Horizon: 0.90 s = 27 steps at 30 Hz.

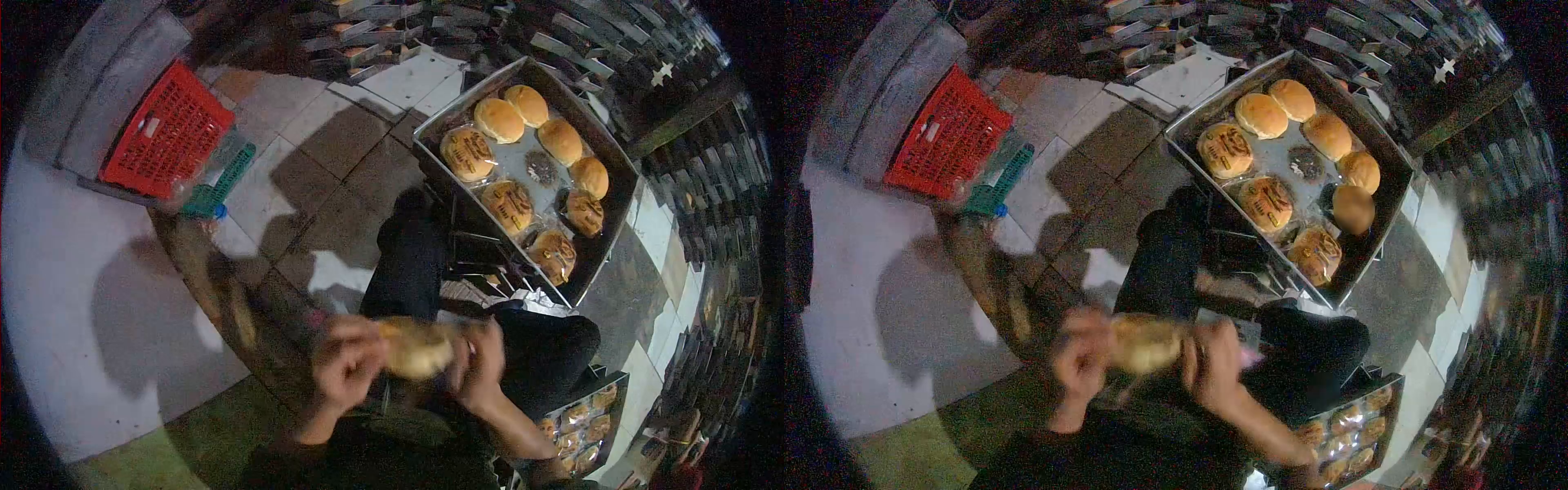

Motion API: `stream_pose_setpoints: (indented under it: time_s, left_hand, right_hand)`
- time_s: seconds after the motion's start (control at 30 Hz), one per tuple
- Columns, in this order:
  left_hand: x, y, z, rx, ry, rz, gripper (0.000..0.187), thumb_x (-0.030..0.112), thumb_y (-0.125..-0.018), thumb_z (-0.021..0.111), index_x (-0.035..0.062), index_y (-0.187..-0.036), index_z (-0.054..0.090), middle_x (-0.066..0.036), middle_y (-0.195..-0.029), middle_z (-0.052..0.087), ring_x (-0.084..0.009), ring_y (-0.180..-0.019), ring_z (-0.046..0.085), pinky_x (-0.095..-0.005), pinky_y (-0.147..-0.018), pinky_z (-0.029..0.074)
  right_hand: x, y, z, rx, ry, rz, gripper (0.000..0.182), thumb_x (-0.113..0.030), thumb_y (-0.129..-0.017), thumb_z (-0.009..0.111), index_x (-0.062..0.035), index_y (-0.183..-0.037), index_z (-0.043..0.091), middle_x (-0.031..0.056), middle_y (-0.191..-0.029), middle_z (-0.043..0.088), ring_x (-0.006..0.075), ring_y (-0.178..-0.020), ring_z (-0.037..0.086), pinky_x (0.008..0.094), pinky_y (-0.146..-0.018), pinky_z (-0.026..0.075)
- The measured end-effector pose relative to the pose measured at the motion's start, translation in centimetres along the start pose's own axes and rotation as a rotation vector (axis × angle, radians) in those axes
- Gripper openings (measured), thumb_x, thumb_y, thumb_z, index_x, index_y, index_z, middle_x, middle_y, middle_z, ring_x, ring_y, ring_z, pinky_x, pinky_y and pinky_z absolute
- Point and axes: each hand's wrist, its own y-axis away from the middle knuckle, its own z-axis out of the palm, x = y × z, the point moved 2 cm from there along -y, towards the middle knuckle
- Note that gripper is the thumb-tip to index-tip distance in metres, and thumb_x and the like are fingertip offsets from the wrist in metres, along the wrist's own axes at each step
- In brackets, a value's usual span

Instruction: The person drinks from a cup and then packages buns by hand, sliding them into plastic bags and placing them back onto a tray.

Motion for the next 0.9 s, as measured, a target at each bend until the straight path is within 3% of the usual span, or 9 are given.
stream_pose_setpoints:
  time_s: [0.07,0.17,0.23,0.3,0.67,0.7,0.77,0.83,0.9]
  left_hand:
    - [-0.8,2.1,-0.1,-0.069,-0.113,-0.503,0.009,0.007,-0.077,0.063,0.001,-0.083,0.059,-0.01,-0.082,0.057,-0.02,-0.072,0.057,-0.029,-0.06,0.046]
    - [0.8,1.3,0.2,-0.073,0.062,0.054,0.008,0.006,-0.079,0.062,0.0003,-0.084,0.059,-0.01,-0.083,0.056,-0.0177,-0.075,0.056,-0.0284,-0.061,0.045]
    - [0.7,0.3,1.0,-0.042,-0.046,0.064,0.008,0.007,-0.082,0.058,0.0001,-0.086,0.058,-0.009,-0.086,0.057,-0.0135,-0.076,0.055,-0.0259,-0.065,0.045]
    - [-2.1,1.6,1.4,0.183,0.351,-0.444,0.009,0.007,-0.085,0.054,-0.0011,-0.087,0.056,-0.007,-0.087,0.058,-0.0109,-0.08,0.054,-0.0249,-0.07,0.044]
    - [-2.9,1.6,0.9,0.211,0.176,-0.653,0.009,0.006,-0.084,0.055,-0.0026,-0.086,0.055,-0.009,-0.087,0.059,-0.0101,-0.075,0.055,-0.024,-0.067,0.045]
    - [-1.8,1.4,0.3,0.162,0.189,-0.447,0.008,0.004,-0.082,0.056,-0.0023,-0.086,0.056,-0.01,-0.087,0.059,-0.0107,-0.075,0.055,-0.0249,-0.066,0.045]
    - [0.6,0.0,-0.4,0.11,0.196,-0.245,0.008,0.003,-0.08,0.058,-0.002,-0.087,0.056,-0.011,-0.086,0.059,-0.0113,-0.075,0.056,-0.0257,-0.064,0.046]
    - [2.4,-3.5,-0.3,0.111,0.145,-0.016,0.008,0.0,-0.077,0.06,-0.0016,-0.084,0.057,-0.011,-0.085,0.058,-0.0126,-0.073,0.056,-0.0265,-0.062,0.046]
    - [-1.0,-5.5,-0.4,0.052,-0.228,-0.257,0.01,0.006,-0.077,0.062,-0.0027,-0.079,0.057,-0.009,-0.088,0.057,-0.0171,-0.077,0.056,-0.0272,-0.067,0.047]
  right_hand:
    - [2.1,0.7,0.6,-0.008,-0.27,0.354,0.013,-0.012,-0.089,0.037,0.0003,-0.093,0.041,0.0105,-0.085,0.046,0.0155,-0.076,0.045,0.0291,-0.07,0.039]
    - [1.0,2.0,0.0,0.149,-0.276,0.109,0.02,-0.016,-0.089,0.042,-0.0002,-0.101,0.041,0.0107,-0.094,0.047,0.0171,-0.088,0.046,0.0319,-0.08,0.039]
    - [2.5,-0.3,1.3,0.114,-0.189,0.258,0.031,-0.017,-0.089,0.044,0.0002,-0.114,0.041,0.0126,-0.104,0.049,0.02,-0.104,0.046,0.0305,-0.09,0.034]
    - [3.7,-2.8,2.6,-0.161,-0.432,0.362,0.024,-0.018,-0.089,0.047,0.0001,-0.104,0.05,0.0092,-0.093,0.054,0.0154,-0.093,0.05,0.0273,-0.084,0.037]
    - [1.4,-2.3,3.0,-0.177,-0.372,0.558,0.014,-0.014,-0.081,0.06,-0.0012,-0.077,0.054,0.0073,-0.069,0.054,0.0141,-0.067,0.05,0.027,-0.061,0.041]
    - [-0.5,-2.9,1.7,-0.181,-0.371,0.557,0.014,-0.014,-0.081,0.06,-0.0012,-0.077,0.054,0.0073,-0.069,0.054,0.0141,-0.067,0.05,0.027,-0.061,0.041]
    - [-4.5,-4.1,-0.8,-0.103,-0.044,-0.094,0.009,-0.005,-0.076,0.061,-0.0017,-0.077,0.053,0.0124,-0.067,0.051,0.0241,-0.063,0.049,0.0304,-0.058,0.04]
    - [-4.8,-5.6,0.0,-0.01,0.052,-0.175,0.007,-0.003,-0.076,0.059,-0.0006,-0.076,0.053,0.0113,-0.065,0.049,0.0232,-0.059,0.047,0.0302,-0.054,0.039]
    - [-2.4,-8.0,1.6,0.061,0.212,-0.245,0.011,-0.002,-0.081,0.053,0.0012,-0.071,0.048,0.0097,-0.057,0.042,0.0184,-0.05,0.042,0.0308,-0.047,0.033]
